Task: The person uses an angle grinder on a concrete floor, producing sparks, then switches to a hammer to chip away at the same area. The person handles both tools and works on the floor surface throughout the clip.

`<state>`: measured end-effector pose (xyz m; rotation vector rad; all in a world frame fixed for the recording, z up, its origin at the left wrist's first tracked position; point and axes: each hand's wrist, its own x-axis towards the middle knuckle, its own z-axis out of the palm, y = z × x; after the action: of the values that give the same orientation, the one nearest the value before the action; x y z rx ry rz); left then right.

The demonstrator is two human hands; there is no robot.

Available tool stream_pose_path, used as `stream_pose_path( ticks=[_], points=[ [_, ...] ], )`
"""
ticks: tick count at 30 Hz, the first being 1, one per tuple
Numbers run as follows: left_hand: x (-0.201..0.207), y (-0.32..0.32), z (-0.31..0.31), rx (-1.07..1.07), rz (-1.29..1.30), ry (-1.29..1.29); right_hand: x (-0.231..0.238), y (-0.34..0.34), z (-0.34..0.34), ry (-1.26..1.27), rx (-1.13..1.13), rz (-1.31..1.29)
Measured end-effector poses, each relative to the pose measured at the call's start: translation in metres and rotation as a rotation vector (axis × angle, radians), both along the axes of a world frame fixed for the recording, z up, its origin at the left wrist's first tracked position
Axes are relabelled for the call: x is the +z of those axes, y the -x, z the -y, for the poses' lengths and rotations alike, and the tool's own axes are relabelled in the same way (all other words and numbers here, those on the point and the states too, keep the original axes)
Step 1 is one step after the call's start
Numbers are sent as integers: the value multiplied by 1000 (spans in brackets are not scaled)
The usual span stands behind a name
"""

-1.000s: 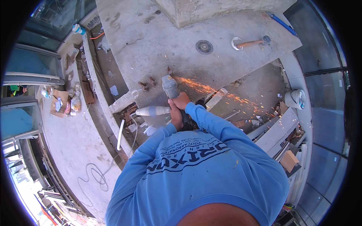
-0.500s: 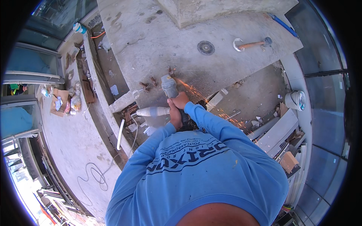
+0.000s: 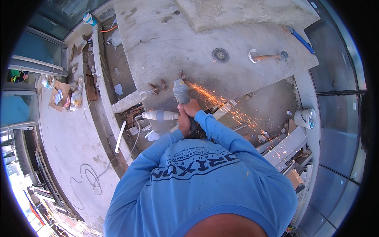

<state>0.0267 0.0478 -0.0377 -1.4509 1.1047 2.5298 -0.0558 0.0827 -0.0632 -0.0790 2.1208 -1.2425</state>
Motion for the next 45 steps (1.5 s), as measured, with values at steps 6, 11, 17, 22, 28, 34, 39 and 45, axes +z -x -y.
stream_pose_path(
  ticks=[6,11,17,22,28,34,39,45],
  points=[
    [15,-3,2,-40,-6,12,24,-1,-1,25,36,19],
    [12,-3,4,-29,29,56,10,1,3,-32,61,-4],
    [2,0,6,-27,42,77,-20,2,7,-21,31,-42],
    [9,-2,6,19,-19,33,21,-1,8,-64,51,-23],
    [3,-5,7,-85,-5,9,19,0,3,-5,34,5],
    [29,1,-2,-10,41,97,-12,3,-1,-4,43,-22],
    [7,-3,-1,-9,79,136,-13,1,0,3,28,11],
    [45,-9,-6,-70,92,25,-2,-6,-11,64,-2,33]
  ],
)
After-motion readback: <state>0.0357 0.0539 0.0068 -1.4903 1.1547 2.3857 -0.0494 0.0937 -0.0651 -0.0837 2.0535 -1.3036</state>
